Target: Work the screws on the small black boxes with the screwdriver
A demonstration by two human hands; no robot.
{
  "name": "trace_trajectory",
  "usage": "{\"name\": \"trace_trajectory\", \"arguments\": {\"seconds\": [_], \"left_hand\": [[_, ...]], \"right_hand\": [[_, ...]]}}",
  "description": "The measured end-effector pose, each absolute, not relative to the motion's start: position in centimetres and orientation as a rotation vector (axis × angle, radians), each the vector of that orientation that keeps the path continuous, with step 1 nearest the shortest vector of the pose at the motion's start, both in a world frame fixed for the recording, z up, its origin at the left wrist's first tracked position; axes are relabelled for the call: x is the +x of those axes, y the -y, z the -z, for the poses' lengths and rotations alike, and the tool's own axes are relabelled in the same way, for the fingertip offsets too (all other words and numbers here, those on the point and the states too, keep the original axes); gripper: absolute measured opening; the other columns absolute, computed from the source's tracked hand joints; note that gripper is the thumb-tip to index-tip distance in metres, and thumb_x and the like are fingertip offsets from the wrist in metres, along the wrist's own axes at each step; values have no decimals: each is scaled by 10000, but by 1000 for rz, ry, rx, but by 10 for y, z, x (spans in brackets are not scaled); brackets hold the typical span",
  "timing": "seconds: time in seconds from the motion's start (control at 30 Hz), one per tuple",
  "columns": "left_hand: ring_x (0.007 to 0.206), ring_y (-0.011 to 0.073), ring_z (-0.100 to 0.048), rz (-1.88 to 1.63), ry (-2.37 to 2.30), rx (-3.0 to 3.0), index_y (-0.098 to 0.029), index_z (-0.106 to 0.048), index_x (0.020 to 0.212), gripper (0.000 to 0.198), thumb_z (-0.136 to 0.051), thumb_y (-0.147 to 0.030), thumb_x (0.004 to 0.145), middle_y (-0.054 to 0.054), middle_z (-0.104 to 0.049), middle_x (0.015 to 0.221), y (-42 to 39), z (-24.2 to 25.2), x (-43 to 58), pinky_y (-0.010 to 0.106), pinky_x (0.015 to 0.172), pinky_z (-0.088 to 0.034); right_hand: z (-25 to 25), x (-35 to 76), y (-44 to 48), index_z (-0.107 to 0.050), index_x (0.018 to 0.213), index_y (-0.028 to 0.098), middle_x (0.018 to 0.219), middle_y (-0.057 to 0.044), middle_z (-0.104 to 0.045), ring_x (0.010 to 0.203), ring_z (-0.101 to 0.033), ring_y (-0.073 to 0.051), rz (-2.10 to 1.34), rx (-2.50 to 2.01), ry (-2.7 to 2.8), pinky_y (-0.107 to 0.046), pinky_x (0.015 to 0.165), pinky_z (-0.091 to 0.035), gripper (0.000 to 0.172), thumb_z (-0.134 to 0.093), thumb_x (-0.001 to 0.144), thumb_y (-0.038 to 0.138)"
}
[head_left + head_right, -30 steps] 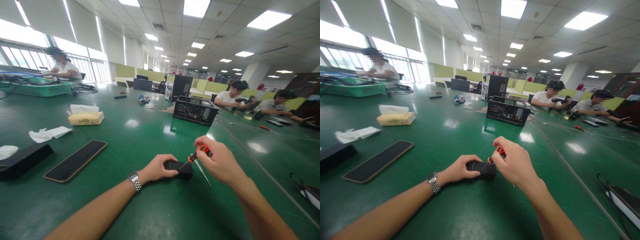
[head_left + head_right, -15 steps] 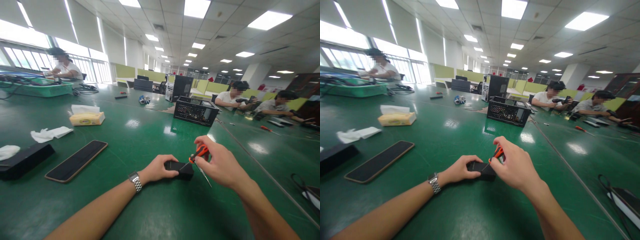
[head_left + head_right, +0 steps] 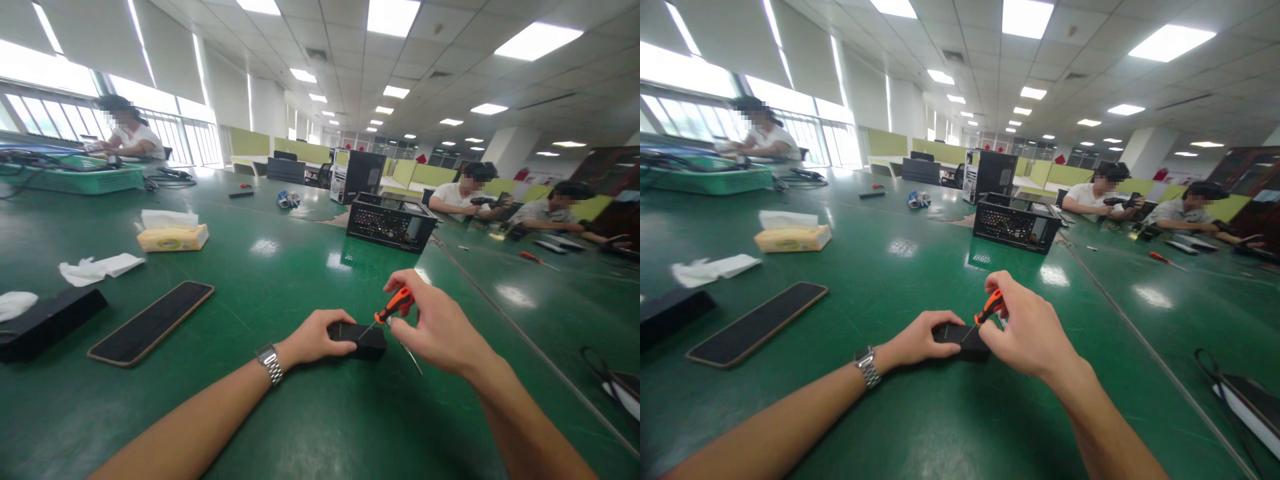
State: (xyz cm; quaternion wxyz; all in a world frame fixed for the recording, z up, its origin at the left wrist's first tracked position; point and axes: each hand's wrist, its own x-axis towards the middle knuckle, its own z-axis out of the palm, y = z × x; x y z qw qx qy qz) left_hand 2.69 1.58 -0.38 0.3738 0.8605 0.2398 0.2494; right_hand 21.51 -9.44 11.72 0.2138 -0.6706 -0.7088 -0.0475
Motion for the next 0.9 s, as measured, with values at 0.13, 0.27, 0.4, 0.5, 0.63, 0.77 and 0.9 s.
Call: {"name": "trace_trajectory", "arguments": {"seconds": [0.13,0.27,0.4,0.5,0.63,0.77,0.9], "left_hand": [[774,160,-578,-651,-601,2212,-179,-664,1049,355,-717,-368,753,11,-661,900,-15,3,27,236,681,-402],[781,160,-582,-653,-594,2206,-177,-662,1052,359,-718,-369,754,12,-661,909,-15,4,27,235,686,-408],[774,158,-581,-659,-595,2208,-178,-662,1050,364,-718,-380,752,10,-661,901,-16,4,26,233,685,-410],[768,159,-580,-648,-599,2215,-173,-661,1052,375,-711,-394,754,15,-660,900,-16,4,26,234,682,-413],[778,163,-583,-652,-607,2214,-176,-659,1056,373,-710,-385,752,17,-664,914,-15,4,26,239,689,-413],[774,161,-580,-638,-611,2215,-177,-660,1053,372,-712,-389,752,16,-663,906,-15,3,26,236,682,-408],[769,158,-578,-636,-611,2208,-175,-660,1054,369,-714,-382,753,14,-659,905,-15,3,26,233,676,-403]], "right_hand": [[-117,215,95,-558,970,253,691,-1,-651,611,-589,-198,253,-1962,1869,-270,551,-307,215,-463,851,406],[-118,215,96,-532,1060,250,880,-5,-682,702,-611,-170,26,-1752,1985,-254,597,-365,279,-533,788,316],[-119,213,96,-543,1039,252,694,9,-642,611,-576,-186,162,-1913,1904,-266,562,-324,262,-464,856,422],[-119,214,95,-516,1004,246,660,31,-609,570,-545,-163,59,-1867,1975,-250,543,-312,223,-514,808,353],[-121,217,93,-536,959,240,636,20,-602,556,-537,-168,116,-1951,1900,-251,534,-293,217,-487,830,408],[-124,219,95,-559,939,250,688,19,-635,583,-547,-163,98,-1912,1966,-242,522,-276,187,-533,778,342],[-125,219,96,-585,894,254,610,19,-606,549,-530,-168,168,-2017,1887,-248,521,-262,200,-474,833,409]]}}
